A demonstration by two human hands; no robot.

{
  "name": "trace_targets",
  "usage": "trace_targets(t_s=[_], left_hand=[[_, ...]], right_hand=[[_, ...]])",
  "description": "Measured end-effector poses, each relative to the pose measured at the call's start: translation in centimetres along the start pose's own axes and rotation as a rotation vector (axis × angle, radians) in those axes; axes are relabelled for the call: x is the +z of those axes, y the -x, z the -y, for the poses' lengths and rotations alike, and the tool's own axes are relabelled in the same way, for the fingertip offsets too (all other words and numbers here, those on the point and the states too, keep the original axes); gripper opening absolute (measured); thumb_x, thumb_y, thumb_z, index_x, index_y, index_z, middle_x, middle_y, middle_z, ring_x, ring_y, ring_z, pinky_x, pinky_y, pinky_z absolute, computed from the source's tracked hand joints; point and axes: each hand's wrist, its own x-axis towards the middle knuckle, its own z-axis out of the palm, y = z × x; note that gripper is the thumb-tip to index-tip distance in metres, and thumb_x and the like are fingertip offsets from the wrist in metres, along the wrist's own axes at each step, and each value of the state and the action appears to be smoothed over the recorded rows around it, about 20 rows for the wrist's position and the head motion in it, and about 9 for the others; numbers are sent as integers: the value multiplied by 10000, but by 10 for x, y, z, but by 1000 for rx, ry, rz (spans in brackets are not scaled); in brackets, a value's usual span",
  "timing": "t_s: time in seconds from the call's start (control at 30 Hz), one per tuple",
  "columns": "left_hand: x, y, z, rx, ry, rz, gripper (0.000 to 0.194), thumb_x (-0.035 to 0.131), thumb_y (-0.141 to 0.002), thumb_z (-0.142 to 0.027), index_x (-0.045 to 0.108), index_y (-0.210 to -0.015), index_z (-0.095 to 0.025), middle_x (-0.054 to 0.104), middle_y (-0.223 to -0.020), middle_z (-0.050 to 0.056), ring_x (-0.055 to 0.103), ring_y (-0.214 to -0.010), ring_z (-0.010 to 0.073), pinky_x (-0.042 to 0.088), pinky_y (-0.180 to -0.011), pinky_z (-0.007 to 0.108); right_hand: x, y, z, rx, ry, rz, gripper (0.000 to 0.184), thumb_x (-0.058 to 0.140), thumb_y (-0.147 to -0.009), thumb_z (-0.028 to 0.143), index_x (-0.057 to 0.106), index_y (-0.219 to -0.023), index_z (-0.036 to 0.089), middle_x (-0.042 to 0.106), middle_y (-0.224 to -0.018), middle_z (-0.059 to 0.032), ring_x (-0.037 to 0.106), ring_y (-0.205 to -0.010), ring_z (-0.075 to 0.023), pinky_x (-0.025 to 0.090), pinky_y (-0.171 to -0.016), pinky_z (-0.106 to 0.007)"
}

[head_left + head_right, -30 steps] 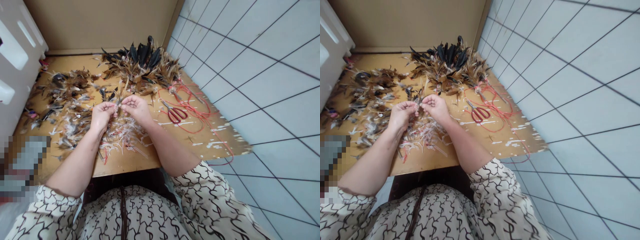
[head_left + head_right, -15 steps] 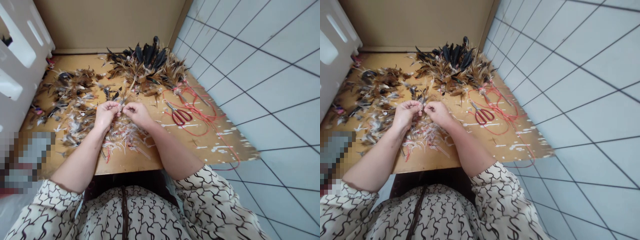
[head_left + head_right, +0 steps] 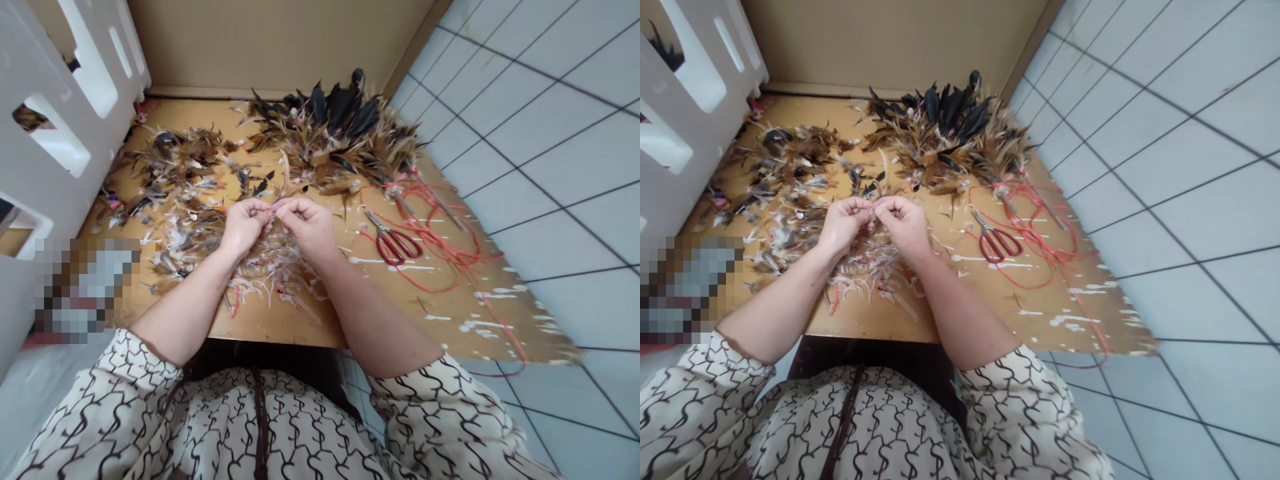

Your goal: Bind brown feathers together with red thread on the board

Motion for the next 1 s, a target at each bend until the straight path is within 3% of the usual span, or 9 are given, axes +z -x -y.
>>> trace_targets(t_s=[0.17,0.67,1.0], left_hand=[[2,1,1,-32,-16,8,189,567,-673,33,552,-580,-131,536,-401,-46,446,-355,50,342,-429,167],[-1,-3,3,-27,-263,39,232,569,-703,14,517,-543,-146,503,-419,-57,469,-390,65,387,-459,191],[-10,-9,8,154,-420,36,136,601,-641,-78,557,-532,-146,502,-468,-55,412,-451,65,327,-489,205]], right_hand=[[5,-1,-4,112,-76,-75,83,624,-707,193,608,-629,173,564,-524,43,456,-455,-52,396,-474,-195],[-1,-8,-8,344,-143,-71,174,548,-672,67,576,-522,152,545,-447,35,464,-385,-45,377,-408,-162],[-2,-9,-14,402,-128,2,191,560,-691,47,555,-529,149,552,-456,37,478,-395,-49,409,-420,-164]])
